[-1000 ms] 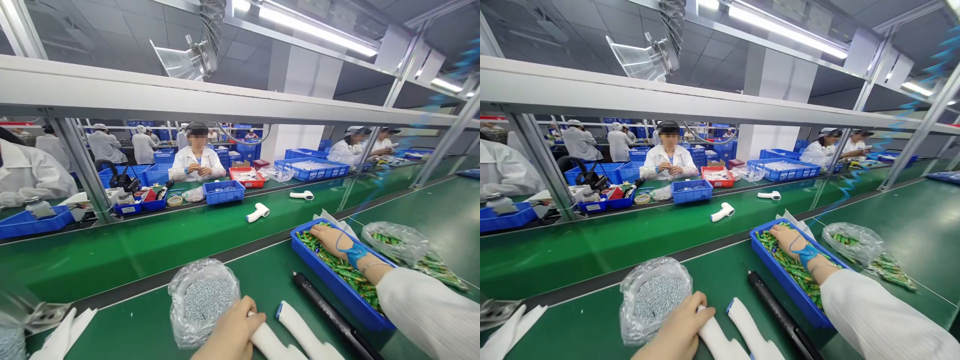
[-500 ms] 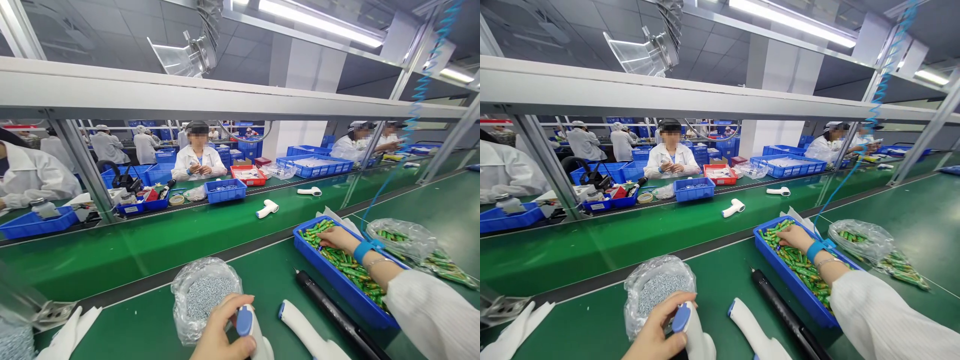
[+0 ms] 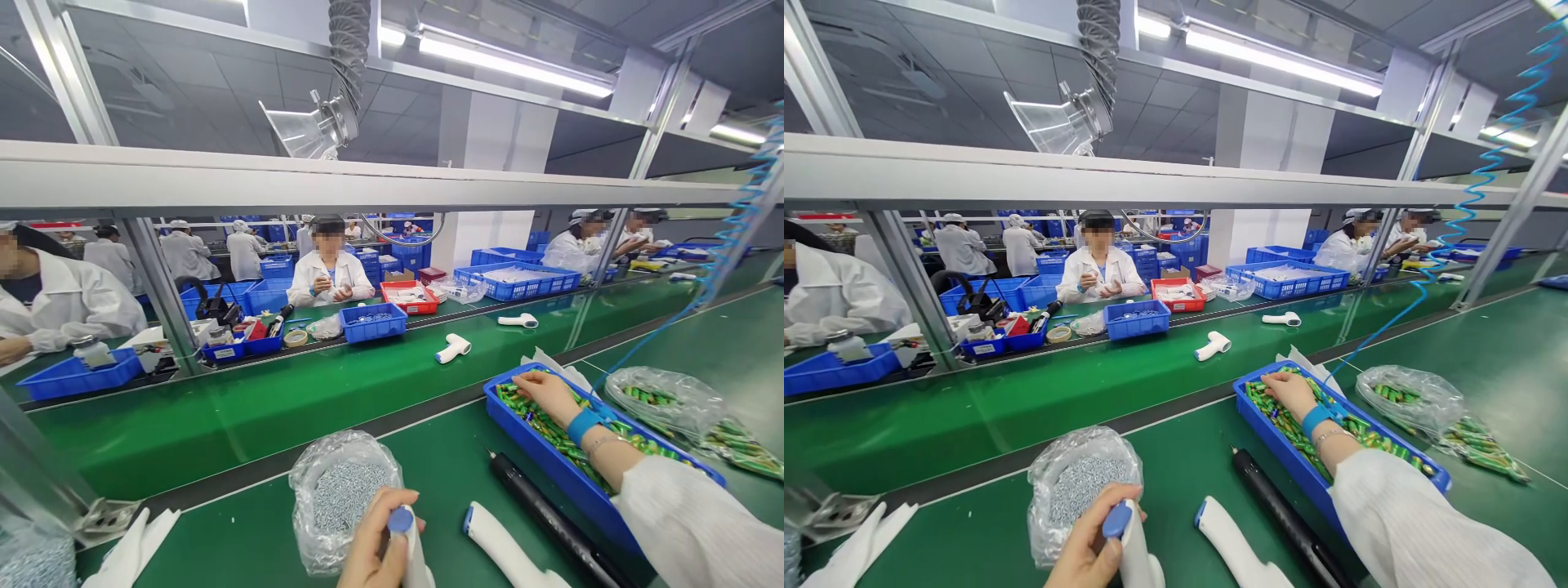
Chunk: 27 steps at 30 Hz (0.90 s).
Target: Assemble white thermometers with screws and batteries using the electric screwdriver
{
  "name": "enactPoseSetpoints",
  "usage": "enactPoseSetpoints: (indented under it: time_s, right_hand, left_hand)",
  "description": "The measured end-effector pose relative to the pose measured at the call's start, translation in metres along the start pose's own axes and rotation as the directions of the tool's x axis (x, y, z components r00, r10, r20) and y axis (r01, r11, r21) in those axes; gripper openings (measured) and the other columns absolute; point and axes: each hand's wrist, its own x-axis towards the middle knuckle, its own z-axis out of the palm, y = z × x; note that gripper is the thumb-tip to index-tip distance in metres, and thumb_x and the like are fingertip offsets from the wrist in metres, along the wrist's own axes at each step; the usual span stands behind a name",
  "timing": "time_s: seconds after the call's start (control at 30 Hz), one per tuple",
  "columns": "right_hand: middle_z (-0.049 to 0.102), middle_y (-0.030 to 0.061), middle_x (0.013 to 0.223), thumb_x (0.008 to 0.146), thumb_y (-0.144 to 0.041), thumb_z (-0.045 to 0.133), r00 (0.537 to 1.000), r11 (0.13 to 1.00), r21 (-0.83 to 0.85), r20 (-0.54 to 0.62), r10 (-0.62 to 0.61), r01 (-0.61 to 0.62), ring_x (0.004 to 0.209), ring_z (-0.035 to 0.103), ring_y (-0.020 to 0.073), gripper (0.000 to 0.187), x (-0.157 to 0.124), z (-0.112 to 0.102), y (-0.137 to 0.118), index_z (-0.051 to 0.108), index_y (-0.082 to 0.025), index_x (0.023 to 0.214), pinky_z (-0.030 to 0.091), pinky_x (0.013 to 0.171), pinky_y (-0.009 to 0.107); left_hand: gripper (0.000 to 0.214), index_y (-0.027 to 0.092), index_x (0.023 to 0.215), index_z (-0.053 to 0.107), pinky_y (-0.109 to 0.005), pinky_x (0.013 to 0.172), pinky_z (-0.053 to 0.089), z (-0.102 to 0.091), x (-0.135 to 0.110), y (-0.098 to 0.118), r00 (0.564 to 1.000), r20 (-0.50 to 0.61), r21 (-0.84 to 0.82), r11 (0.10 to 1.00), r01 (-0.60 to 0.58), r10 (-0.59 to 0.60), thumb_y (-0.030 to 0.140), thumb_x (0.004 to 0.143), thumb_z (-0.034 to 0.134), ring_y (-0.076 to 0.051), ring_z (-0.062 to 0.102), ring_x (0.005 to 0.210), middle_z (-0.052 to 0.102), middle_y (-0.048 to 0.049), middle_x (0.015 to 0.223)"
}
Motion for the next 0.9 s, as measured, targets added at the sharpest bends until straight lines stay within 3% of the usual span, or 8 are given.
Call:
enactPoseSetpoints:
  time_s: [0.1, 0.2, 0.4, 0.53, 0.63, 0.7, 0.83, 0.9]
  right_hand:
    - [0.06, 0.002, 0.084, 0.091, -0.029, 0.054, 0.999, 0.998, -0.056, 0.029, -0.022, 0.023, 0.072, 0.058, 0.0118, 0.017, -0.015, -0.006, -0.018, 0.059, -0.013, 0.088, 0.051, 0.068, 0.028]
    - [0.062, 0.003, 0.08, 0.086, -0.033, 0.059, 0.982, 0.985, -0.035, 0.101, -0.162, 0.167, 0.072, 0.059, 0.0152, 0.019, -0.044, -0.008, -0.046, 0.06, -0.015, 0.091, 0.051, 0.069, 0.031]
    - [0.066, 0.0047, 0.085, 0.076, -0.043, 0.06, 0.849, 0.896, 0.093, 0.29, -0.442, 0.435, 0.073, 0.061, 0.0195, 0.029, -0.118, 0.002, -0.113, 0.065, -0.019, 0.091, 0.053, 0.068, 0.031]
    - [0.066, 0.0046, 0.086, 0.08, -0.03, 0.056, 0.672, 0.759, 0.179, 0.369, -0.642, 0.626, 0.07, 0.062, 0.0156, 0.018, -0.153, 0.009, -0.145, 0.066, -0.02, 0.09, 0.053, 0.064, 0.025]
    - [0.067, 0.0043, 0.083, 0.083, -0.026, 0.055, 0.579, 0.709, 0.241, 0.436, -0.689, 0.662, 0.071, 0.062, 0.015, 0.014, -0.169, 0.01, -0.161, 0.066, -0.02, 0.088, 0.053, 0.062, 0.022]
    - [0.067, 0.0044, 0.084, 0.085, -0.024, 0.054, 0.5, 0.675, 0.296, 0.488, -0.715, 0.676, 0.073, 0.063, 0.0152, 0.013, -0.175, 0.009, -0.17, 0.066, -0.021, 0.088, 0.053, 0.064, 0.021]
    - [0.068, 0.0037, 0.089, 0.087, -0.018, 0.054, 0.218, 0.51, 0.428, 0.567, -0.795, 0.746, 0.082, 0.064, 0.0149, 0.015, -0.183, 0.0, -0.192, 0.067, -0.023, 0.094, 0.051, 0.074, 0.021]
    - [0.068, 0.0031, 0.089, 0.086, -0.012, 0.054, 0.075, 0.433, 0.448, 0.622, -0.779, 0.782, 0.084, 0.063, 0.0142, 0.018, -0.186, -0.005, -0.205, 0.066, -0.021, 0.097, 0.049, 0.075, 0.019]
  left_hand:
    - [0.058, 0.02, 0.083, 0.064, -0.031, 0.068, 0.042, 0.005, -0.002, 0.009, 0.993, -0.06, -0.102, 0.99, 0.094, -0.1, 0.071, 0.08, 0.038, -0.021, 0.057, 0.069, 0.064, -0.0064, 0.071]
    - [0.055, 0.018, 0.072, 0.061, -0.029, 0.064, 0.041, 0.007, -0.001, 0.019, 0.984, -0.085, -0.182, 0.973, 0.139, -0.157, 0.071, 0.076, 0.045, -0.018, 0.053, 0.057, 0.059, -0.0029, 0.058]
    - [0.061, 0.015, 0.07, 0.06, -0.027, 0.059, 0.042, 0.013, -0.003, 0.031, 0.937, -0.083, -0.368, 0.884, 0.288, -0.34, 0.075, 0.063, 0.057, -0.014, 0.052, 0.054, 0.057, -0.0018, 0.059]
    - [0.061, 0.013, 0.072, 0.06, -0.024, 0.059, 0.04, 0.016, -0.005, 0.038, 0.918, -0.084, -0.473, 0.826, 0.306, -0.388, 0.073, 0.061, 0.062, -0.011, 0.049, 0.053, 0.055, 0.0002, 0.057]
    - [0.06, 0.013, 0.069, 0.059, -0.023, 0.058, 0.039, 0.019, -0.005, 0.044, 0.938, -0.084, -0.48, 0.839, 0.257, -0.336, 0.073, 0.061, 0.062, -0.011, 0.047, 0.052, 0.053, 0.0008, 0.055]
    - [0.06, 0.015, 0.06, 0.056, -0.023, 0.053, 0.038, 0.02, -0.006, 0.046, 0.95, 0.008, -0.472, 0.836, 0.28, -0.313, 0.074, 0.064, 0.057, -0.011, 0.047, 0.049, 0.053, -0.0004, 0.053]
    - [0.066, 0.016, 0.047, 0.053, -0.026, 0.046, 0.036, 0.02, -0.012, 0.044, 0.87, 0.376, -0.364, 0.811, 0.457, -0.321, 0.076, 0.072, 0.04, -0.013, 0.045, 0.043, 0.049, -0.004, 0.046]
    - [0.059, 0.017, 0.05, 0.058, -0.027, 0.05, 0.039, 0.017, -0.018, 0.041, 0.861, 0.388, -0.296, 0.84, 0.454, -0.329, 0.072, 0.071, 0.048, -0.014, 0.046, 0.048, 0.053, -0.0047, 0.051]
